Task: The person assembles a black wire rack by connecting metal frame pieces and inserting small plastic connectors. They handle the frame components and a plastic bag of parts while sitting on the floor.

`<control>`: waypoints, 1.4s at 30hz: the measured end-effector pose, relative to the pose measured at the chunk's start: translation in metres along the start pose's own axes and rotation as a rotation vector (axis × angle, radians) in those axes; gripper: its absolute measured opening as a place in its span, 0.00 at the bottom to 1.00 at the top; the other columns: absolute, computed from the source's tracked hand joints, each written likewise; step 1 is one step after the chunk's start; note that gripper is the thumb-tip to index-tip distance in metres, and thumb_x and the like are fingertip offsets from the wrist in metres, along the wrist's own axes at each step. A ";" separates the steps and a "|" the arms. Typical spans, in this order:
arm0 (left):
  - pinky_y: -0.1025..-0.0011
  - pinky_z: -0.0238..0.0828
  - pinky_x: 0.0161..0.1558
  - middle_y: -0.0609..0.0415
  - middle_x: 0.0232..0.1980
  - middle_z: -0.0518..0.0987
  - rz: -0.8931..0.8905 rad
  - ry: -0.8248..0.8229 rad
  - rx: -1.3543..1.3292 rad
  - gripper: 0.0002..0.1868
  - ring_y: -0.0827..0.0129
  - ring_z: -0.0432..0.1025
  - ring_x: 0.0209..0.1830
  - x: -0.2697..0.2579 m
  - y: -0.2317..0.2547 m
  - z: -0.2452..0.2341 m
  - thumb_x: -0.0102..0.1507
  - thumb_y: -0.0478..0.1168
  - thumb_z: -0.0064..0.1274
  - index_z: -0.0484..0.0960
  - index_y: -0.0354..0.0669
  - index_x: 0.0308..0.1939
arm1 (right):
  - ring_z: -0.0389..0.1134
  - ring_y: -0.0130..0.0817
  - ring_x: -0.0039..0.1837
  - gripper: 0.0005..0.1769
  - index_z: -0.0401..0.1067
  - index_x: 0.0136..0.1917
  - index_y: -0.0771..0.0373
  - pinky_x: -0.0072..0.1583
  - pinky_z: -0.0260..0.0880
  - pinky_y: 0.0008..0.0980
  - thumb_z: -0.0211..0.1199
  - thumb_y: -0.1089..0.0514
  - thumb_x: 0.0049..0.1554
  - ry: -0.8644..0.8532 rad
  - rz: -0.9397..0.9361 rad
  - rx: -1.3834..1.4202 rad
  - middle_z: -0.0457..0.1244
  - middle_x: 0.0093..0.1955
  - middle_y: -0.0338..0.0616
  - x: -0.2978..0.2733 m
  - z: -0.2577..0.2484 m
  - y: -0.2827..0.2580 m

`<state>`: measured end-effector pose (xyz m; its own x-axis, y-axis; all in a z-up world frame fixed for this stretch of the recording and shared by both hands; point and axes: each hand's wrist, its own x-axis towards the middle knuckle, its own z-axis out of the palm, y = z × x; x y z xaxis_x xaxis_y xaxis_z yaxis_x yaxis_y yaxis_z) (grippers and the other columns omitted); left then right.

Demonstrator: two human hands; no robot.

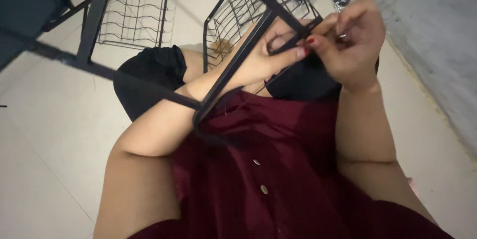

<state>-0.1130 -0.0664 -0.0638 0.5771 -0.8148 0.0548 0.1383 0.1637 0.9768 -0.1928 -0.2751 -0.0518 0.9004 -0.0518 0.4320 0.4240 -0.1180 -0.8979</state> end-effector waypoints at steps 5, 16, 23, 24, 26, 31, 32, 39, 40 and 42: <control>0.76 0.77 0.58 0.52 0.57 0.82 0.153 -0.014 -0.150 0.21 0.76 0.77 0.57 -0.014 -0.016 -0.001 0.76 0.37 0.59 0.71 0.34 0.70 | 0.60 0.19 0.35 0.24 0.53 0.49 0.61 0.36 0.55 0.17 0.72 0.67 0.66 0.000 -0.020 -0.095 0.68 0.40 0.54 -0.011 0.003 0.008; 0.81 0.80 0.39 0.57 0.44 0.83 0.286 0.044 0.121 0.15 0.78 0.80 0.36 -0.047 0.015 0.013 0.71 0.43 0.60 0.81 0.36 0.55 | 0.69 0.40 0.36 0.18 0.58 0.43 0.66 0.34 0.64 0.32 0.70 0.70 0.59 -0.293 -0.426 -0.337 0.68 0.43 0.60 -0.022 0.011 -0.018; 0.80 0.72 0.36 0.54 0.47 0.80 0.391 0.101 0.270 0.14 0.75 0.76 0.36 -0.058 0.016 0.018 0.72 0.38 0.58 0.82 0.36 0.60 | 0.70 0.38 0.33 0.23 0.56 0.34 0.68 0.31 0.66 0.33 0.70 0.62 0.56 -0.329 -0.459 -0.422 0.68 0.39 0.60 -0.011 0.018 -0.038; 0.80 0.72 0.36 0.53 0.48 0.81 0.396 0.108 0.306 0.13 0.75 0.76 0.36 -0.057 0.014 0.017 0.72 0.37 0.57 0.83 0.36 0.58 | 0.70 0.38 0.35 0.22 0.57 0.35 0.68 0.32 0.66 0.32 0.71 0.62 0.57 -0.280 -0.419 -0.424 0.68 0.40 0.58 -0.011 0.021 -0.037; 0.79 0.73 0.35 0.53 0.47 0.81 0.400 0.144 0.357 0.10 0.74 0.76 0.36 -0.054 0.011 0.016 0.72 0.36 0.57 0.85 0.37 0.56 | 0.71 0.39 0.38 0.22 0.59 0.38 0.67 0.34 0.66 0.31 0.73 0.62 0.61 -0.181 -0.345 -0.428 0.69 0.43 0.56 -0.013 0.028 -0.034; 0.78 0.69 0.33 0.54 0.40 0.82 0.344 0.253 0.421 0.09 0.75 0.74 0.32 -0.039 0.010 0.015 0.72 0.40 0.53 0.86 0.38 0.48 | 0.66 0.38 0.36 0.16 0.67 0.43 0.62 0.37 0.62 0.28 0.75 0.63 0.60 -0.080 -0.188 -0.576 0.67 0.40 0.50 -0.010 0.029 -0.031; 0.77 0.68 0.33 0.54 0.39 0.82 0.315 0.262 0.423 0.10 0.76 0.74 0.31 -0.035 0.009 0.014 0.72 0.41 0.53 0.86 0.38 0.46 | 0.65 0.34 0.34 0.15 0.68 0.45 0.62 0.38 0.61 0.26 0.76 0.64 0.60 -0.063 -0.155 -0.531 0.67 0.41 0.50 -0.005 0.029 -0.028; 0.75 0.63 0.29 0.56 0.30 0.84 0.111 0.290 0.259 0.19 0.77 0.71 0.26 -0.002 -0.008 -0.009 0.73 0.46 0.48 0.87 0.39 0.35 | 0.64 0.18 0.39 0.15 0.71 0.57 0.70 0.41 0.60 0.20 0.69 0.60 0.62 -0.185 0.243 -0.192 0.66 0.40 0.37 0.052 0.023 -0.026; 0.76 0.64 0.30 0.57 0.30 0.84 0.115 0.287 0.195 0.20 0.79 0.72 0.28 0.004 -0.011 -0.012 0.73 0.47 0.48 0.87 0.39 0.35 | 0.65 0.17 0.40 0.13 0.73 0.57 0.69 0.43 0.63 0.18 0.66 0.59 0.63 -0.225 0.296 -0.165 0.67 0.42 0.37 0.057 0.021 -0.028; 0.76 0.70 0.33 0.58 0.31 0.85 0.134 0.210 0.167 0.22 0.81 0.75 0.30 0.013 -0.012 -0.020 0.74 0.49 0.47 0.87 0.40 0.34 | 0.68 0.17 0.45 0.12 0.74 0.58 0.68 0.48 0.69 0.17 0.63 0.57 0.66 -0.299 0.368 -0.120 0.69 0.45 0.37 0.062 0.017 -0.028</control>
<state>-0.0906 -0.0679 -0.0794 0.7378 -0.6562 0.1581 -0.0743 0.1538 0.9853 -0.1475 -0.2580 -0.0012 0.9844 0.1735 0.0285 0.0736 -0.2595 -0.9629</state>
